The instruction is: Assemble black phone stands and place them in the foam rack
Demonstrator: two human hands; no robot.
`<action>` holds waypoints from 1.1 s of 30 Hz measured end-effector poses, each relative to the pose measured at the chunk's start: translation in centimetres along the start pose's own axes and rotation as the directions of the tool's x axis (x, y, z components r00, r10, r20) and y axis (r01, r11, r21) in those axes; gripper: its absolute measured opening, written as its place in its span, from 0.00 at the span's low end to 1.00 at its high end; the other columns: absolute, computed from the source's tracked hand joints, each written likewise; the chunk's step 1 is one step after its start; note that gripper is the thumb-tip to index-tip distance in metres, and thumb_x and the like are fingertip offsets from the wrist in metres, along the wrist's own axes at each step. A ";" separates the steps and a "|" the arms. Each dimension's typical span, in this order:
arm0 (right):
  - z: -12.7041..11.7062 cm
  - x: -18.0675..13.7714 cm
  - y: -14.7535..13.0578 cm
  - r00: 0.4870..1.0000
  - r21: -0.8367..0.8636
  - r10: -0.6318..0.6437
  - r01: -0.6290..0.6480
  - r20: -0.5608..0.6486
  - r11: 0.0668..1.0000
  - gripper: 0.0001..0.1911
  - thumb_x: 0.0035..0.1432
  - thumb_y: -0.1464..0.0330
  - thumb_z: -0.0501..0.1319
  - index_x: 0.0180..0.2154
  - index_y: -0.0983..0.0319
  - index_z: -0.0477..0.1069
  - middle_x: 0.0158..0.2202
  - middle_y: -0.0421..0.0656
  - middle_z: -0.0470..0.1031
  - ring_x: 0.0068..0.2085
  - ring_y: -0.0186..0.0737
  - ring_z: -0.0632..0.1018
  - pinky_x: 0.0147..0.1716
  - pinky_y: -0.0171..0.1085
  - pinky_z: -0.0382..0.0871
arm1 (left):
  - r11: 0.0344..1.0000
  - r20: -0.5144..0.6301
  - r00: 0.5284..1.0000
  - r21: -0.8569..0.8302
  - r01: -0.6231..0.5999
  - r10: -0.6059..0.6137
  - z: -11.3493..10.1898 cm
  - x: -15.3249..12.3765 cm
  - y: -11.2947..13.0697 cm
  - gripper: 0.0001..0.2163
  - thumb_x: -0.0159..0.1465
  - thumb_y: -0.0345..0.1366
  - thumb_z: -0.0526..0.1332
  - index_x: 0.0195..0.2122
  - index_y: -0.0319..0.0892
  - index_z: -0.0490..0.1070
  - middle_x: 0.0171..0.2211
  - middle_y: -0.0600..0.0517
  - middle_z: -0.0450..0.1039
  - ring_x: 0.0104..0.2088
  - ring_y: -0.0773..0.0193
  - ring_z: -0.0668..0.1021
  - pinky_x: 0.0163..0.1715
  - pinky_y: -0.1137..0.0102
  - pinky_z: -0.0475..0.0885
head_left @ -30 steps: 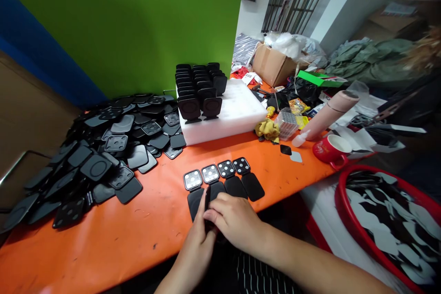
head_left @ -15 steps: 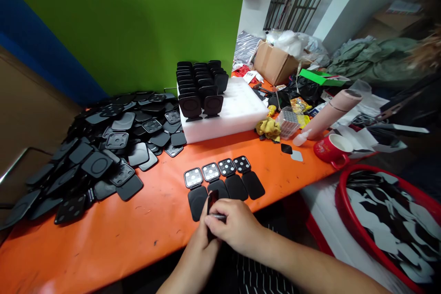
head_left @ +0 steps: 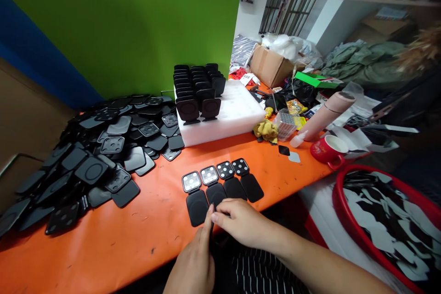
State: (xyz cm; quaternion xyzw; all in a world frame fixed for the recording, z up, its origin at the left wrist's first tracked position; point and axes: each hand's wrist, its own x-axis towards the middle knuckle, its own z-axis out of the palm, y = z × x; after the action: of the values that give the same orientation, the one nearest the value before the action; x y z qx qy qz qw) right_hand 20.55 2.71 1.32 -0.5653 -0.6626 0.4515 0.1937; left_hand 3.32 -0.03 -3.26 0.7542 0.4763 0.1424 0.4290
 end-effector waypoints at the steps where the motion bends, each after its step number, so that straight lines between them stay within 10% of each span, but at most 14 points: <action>1: 0.3 0.1 0.2 1.000 0.053 0.019 -0.019 -0.013 0.998 0.16 0.59 0.64 0.51 0.24 0.63 0.68 0.27 0.39 0.69 0.28 0.31 0.70 0.28 0.30 0.61 | 1.000 -0.002 1.000 0.009 0.000 0.000 0.0 -0.1 0.1 0.34 0.54 0.21 0.47 0.62 0.45 0.41 0.52 0.43 0.65 0.45 0.56 0.74 0.43 0.64 0.68; 9: 1.4 0.4 1.0 0.989 0.377 0.133 -0.101 -0.060 0.921 0.16 0.54 0.60 0.56 0.21 0.63 0.64 0.23 0.37 0.66 0.23 0.29 0.67 0.21 0.29 0.59 | 0.990 -0.037 0.998 -0.138 0.041 -0.047 0.0 0.6 0.6 0.26 0.60 0.31 0.50 0.60 0.46 0.50 0.48 0.45 0.70 0.43 0.56 0.75 0.42 0.65 0.69; 16: 1.6 0.6 1.1 0.976 0.765 0.160 -0.213 0.144 0.608 0.19 0.57 0.54 0.50 0.30 0.64 0.65 0.18 0.33 0.59 0.16 0.24 0.58 0.14 0.26 0.47 | 0.836 -0.028 0.989 -0.538 0.106 -0.143 -1.2 2.0 0.6 0.18 0.64 0.43 0.50 0.52 0.41 0.64 0.47 0.48 0.71 0.45 0.56 0.73 0.43 0.67 0.69; 27: 0.0 -1.1 0.8 0.858 0.809 0.093 -0.508 0.505 0.296 0.14 0.55 0.60 0.56 0.27 0.65 0.62 0.20 0.35 0.61 0.17 0.22 0.59 0.14 0.25 0.44 | 0.971 -0.077 0.970 0.080 -0.224 0.230 -3.4 0.3 1.1 0.19 0.61 0.33 0.54 0.53 0.55 0.62 0.47 0.56 0.72 0.44 0.63 0.75 0.43 0.74 0.70; 33: 1.2 -1.1 0.5 0.915 0.894 0.087 -0.402 0.393 0.196 0.13 0.53 0.63 0.58 0.24 0.65 0.62 0.17 0.34 0.59 0.15 0.22 0.55 0.12 0.26 0.39 | 0.920 -0.110 0.917 0.141 -0.367 0.383 -4.1 0.0 1.4 0.23 0.59 0.29 0.55 0.56 0.52 0.60 0.46 0.52 0.72 0.40 0.61 0.77 0.40 0.73 0.70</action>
State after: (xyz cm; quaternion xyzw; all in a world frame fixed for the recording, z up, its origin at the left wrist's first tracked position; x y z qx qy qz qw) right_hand 20.21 1.24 0.54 -0.3603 -0.1624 0.8546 0.3369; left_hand 1.59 1.83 0.27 0.8440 0.3583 0.2446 0.3152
